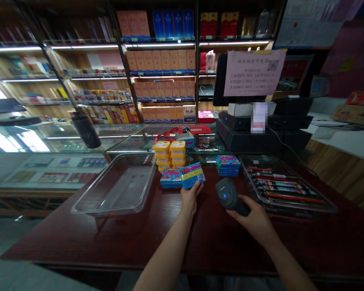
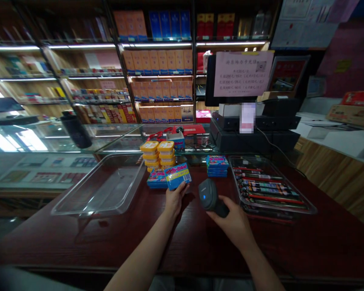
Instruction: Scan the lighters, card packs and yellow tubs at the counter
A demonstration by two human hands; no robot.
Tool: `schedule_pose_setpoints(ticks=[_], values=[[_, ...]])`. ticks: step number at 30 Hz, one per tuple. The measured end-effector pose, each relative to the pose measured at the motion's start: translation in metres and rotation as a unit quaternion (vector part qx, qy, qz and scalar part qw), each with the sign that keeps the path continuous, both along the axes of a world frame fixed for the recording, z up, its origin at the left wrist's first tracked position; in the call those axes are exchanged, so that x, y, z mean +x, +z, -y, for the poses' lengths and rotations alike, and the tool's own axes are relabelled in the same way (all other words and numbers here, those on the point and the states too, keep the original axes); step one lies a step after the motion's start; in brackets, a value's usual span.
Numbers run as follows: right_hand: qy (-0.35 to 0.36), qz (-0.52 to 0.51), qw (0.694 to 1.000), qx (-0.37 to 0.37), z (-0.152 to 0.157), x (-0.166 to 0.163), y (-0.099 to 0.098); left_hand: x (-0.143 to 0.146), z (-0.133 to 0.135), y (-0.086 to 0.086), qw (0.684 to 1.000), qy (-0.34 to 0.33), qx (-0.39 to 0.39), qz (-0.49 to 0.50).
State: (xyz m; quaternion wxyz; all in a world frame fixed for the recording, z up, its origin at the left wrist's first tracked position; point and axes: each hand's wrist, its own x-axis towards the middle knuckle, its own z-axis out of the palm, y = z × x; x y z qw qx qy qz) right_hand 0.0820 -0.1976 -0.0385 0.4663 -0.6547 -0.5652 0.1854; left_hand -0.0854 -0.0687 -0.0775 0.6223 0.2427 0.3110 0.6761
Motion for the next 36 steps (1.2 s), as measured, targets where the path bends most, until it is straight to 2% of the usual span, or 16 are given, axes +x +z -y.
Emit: schedule_pose_setpoints(ticks=[2,4,7,12,19,24,27,30,33,36], values=[[0.035,-0.123,0.991,-0.035,0.005,-0.005,0.01,0.0,-0.001,-0.002,1.0,-0.004,0.002,0.003],[0.067,-0.214,0.97,-0.093,0.011,-0.009,0.016,0.0,-0.001,-0.004,1.0,-0.009,0.006,0.005],[0.102,-0.279,0.947,-0.124,0.019,-0.017,0.016,0.0,-0.001,-0.004,1.0,-0.015,0.013,0.006],[0.107,-0.301,0.939,-0.129,0.022,-0.027,0.009,0.001,0.0,-0.003,1.0,-0.014,0.014,0.007],[0.103,-0.296,0.942,-0.124,0.019,-0.026,0.014,0.004,-0.002,-0.003,1.0,-0.008,0.014,-0.015],[0.104,-0.282,0.946,-0.122,0.017,-0.025,0.011,0.001,-0.001,-0.004,1.0,-0.018,0.016,-0.004],[0.091,-0.195,0.97,-0.114,0.013,-0.018,0.012,0.001,0.001,-0.002,1.0,-0.018,0.017,-0.008],[0.059,0.021,0.995,-0.072,0.007,-0.007,0.015,0.002,0.003,0.001,1.0,-0.014,0.017,-0.021],[0.019,0.233,0.971,-0.041,0.001,0.003,0.01,0.003,0.005,0.002,0.998,0.003,0.028,-0.056],[0.012,0.333,0.943,-0.008,-0.006,0.009,-0.009,0.004,0.008,0.002,0.988,0.037,0.071,-0.134]])
